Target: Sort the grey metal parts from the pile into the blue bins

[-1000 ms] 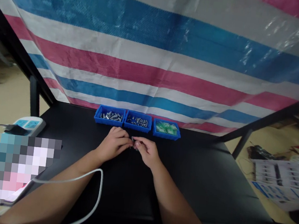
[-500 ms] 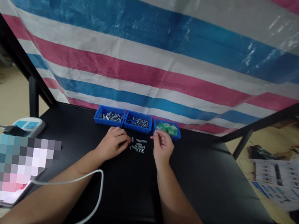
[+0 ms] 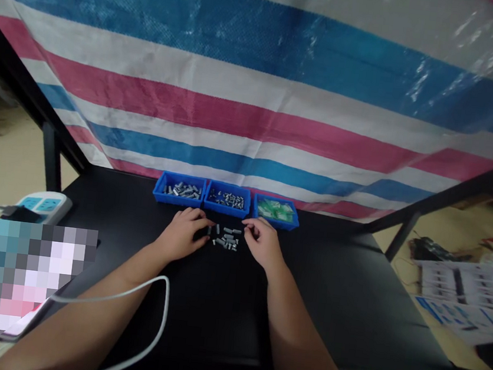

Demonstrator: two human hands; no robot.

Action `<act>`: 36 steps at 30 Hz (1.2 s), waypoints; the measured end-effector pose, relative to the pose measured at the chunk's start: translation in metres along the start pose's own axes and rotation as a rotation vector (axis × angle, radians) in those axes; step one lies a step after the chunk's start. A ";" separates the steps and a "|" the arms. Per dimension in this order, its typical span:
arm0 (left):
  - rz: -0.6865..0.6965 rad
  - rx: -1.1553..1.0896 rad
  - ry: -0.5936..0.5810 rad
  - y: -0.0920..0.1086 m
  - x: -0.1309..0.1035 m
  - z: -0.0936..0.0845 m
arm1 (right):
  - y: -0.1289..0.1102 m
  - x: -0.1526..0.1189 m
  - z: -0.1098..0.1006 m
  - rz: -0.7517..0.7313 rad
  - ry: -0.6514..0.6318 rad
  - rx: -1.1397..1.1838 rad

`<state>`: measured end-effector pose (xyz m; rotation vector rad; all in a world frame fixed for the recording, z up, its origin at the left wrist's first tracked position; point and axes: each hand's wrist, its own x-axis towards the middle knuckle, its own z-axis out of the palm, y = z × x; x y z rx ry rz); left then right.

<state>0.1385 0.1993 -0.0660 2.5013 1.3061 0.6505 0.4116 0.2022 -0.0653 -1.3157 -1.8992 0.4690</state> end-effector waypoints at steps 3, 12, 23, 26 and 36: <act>0.004 0.001 0.021 -0.001 0.000 0.005 | 0.005 -0.004 -0.002 0.017 -0.126 -0.006; -0.059 0.053 -0.015 -0.002 0.002 0.010 | 0.016 -0.006 0.011 0.043 -0.194 -0.057; -0.377 -0.513 0.550 -0.030 0.006 0.001 | 0.005 -0.013 -0.007 0.016 -0.295 0.062; -0.450 -0.618 0.701 -0.040 0.011 -0.001 | 0.004 -0.014 -0.010 -0.007 -0.355 0.087; -0.481 -0.669 0.691 -0.041 0.010 -0.001 | 0.005 -0.014 -0.012 -0.020 -0.351 0.110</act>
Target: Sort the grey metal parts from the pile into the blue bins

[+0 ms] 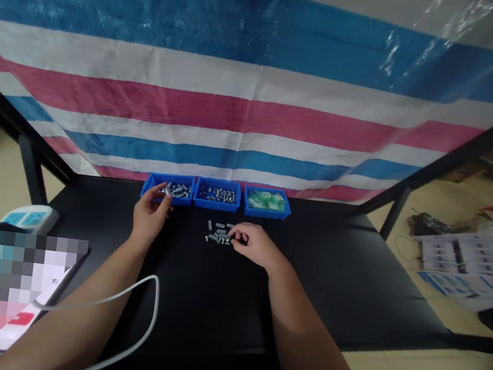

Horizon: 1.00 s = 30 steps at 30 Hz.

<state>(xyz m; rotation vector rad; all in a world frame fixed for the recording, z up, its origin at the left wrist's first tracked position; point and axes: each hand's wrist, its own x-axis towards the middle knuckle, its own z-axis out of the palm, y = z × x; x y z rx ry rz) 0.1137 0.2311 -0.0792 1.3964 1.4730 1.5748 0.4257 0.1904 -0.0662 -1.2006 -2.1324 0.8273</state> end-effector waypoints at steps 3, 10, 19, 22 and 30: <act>0.049 0.037 -0.191 0.006 -0.010 0.001 | 0.001 0.000 0.000 0.023 0.024 -0.005; 0.316 0.280 -0.603 0.017 -0.023 0.005 | 0.001 0.000 0.000 0.049 0.016 -0.013; 0.426 0.485 -0.772 0.012 -0.022 0.008 | -0.005 -0.001 -0.002 0.105 -0.055 -0.011; 0.435 0.504 -0.785 0.009 -0.022 0.008 | -0.004 -0.001 -0.001 0.116 -0.070 -0.006; 0.422 0.511 -0.782 0.009 -0.023 0.009 | 0.001 -0.002 0.004 0.146 -0.070 -0.002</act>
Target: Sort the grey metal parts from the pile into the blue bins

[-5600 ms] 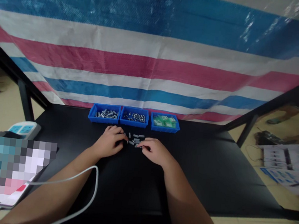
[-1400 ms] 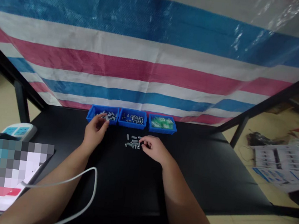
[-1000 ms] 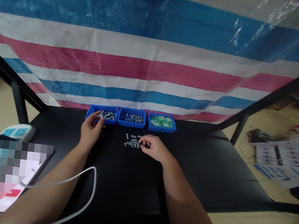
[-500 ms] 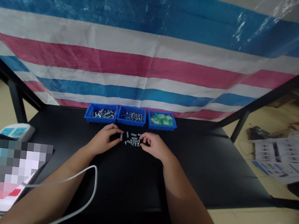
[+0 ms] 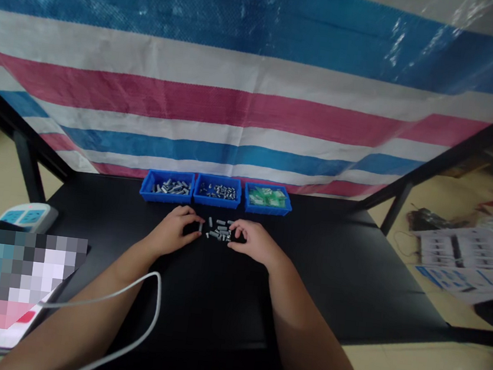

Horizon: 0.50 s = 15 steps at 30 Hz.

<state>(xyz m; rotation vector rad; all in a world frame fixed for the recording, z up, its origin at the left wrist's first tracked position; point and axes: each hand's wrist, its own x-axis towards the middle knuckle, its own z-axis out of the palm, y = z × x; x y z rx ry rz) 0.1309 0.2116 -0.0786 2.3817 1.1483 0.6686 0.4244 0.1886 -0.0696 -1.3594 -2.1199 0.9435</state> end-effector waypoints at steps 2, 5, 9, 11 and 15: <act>0.003 0.003 -0.002 0.000 0.000 0.000 | 0.001 0.000 0.001 0.001 0.005 -0.004; 0.008 0.009 -0.007 0.001 0.001 -0.001 | 0.001 0.001 0.002 -0.005 0.009 -0.005; 0.018 0.004 -0.001 0.000 0.001 -0.001 | 0.001 0.001 0.003 -0.006 0.015 -0.003; 0.021 0.000 0.003 -0.001 0.001 0.000 | 0.000 0.002 0.004 -0.002 0.019 -0.003; 0.009 0.004 -0.005 -0.001 0.001 0.000 | 0.000 0.002 0.004 -0.003 0.019 -0.008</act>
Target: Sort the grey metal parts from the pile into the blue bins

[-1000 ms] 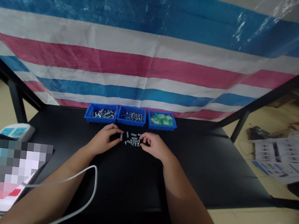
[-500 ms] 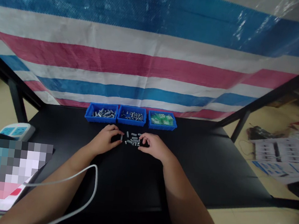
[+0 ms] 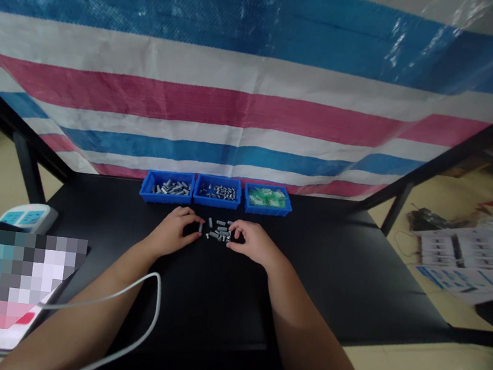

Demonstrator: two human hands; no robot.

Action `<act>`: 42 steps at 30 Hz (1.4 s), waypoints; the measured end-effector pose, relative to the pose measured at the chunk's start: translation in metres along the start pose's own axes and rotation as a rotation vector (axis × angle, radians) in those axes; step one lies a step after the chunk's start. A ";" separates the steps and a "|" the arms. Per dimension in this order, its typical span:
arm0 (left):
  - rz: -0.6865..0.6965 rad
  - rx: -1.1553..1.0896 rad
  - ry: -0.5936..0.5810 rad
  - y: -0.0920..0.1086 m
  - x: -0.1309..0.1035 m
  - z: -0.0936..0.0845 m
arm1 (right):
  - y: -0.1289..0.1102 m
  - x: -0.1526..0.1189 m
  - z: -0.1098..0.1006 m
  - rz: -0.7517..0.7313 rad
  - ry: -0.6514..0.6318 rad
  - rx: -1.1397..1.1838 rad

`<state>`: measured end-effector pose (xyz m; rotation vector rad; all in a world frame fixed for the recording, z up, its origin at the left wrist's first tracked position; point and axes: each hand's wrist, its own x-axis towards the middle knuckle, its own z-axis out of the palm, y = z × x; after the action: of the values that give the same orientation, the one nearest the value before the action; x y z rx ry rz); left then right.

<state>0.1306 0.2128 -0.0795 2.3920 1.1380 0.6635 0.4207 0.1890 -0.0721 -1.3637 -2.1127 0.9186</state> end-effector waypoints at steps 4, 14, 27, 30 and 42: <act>-0.009 0.009 -0.012 0.002 0.001 -0.001 | -0.002 -0.001 0.000 -0.006 0.005 0.002; -0.143 -0.186 0.085 0.002 -0.002 -0.002 | -0.009 0.001 -0.001 -0.124 0.031 -0.001; -0.324 -0.442 0.899 0.007 0.002 -0.017 | -0.005 0.001 0.002 -0.051 0.016 0.045; -0.333 -0.520 0.819 -0.006 0.004 -0.014 | -0.006 0.000 0.002 -0.055 0.021 0.034; -0.229 -0.473 0.532 0.003 -0.003 -0.011 | -0.010 0.000 -0.001 -0.119 0.173 0.118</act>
<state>0.1242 0.2106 -0.0697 1.7018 1.2519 1.3629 0.4154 0.1867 -0.0636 -1.1999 -1.9547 0.8318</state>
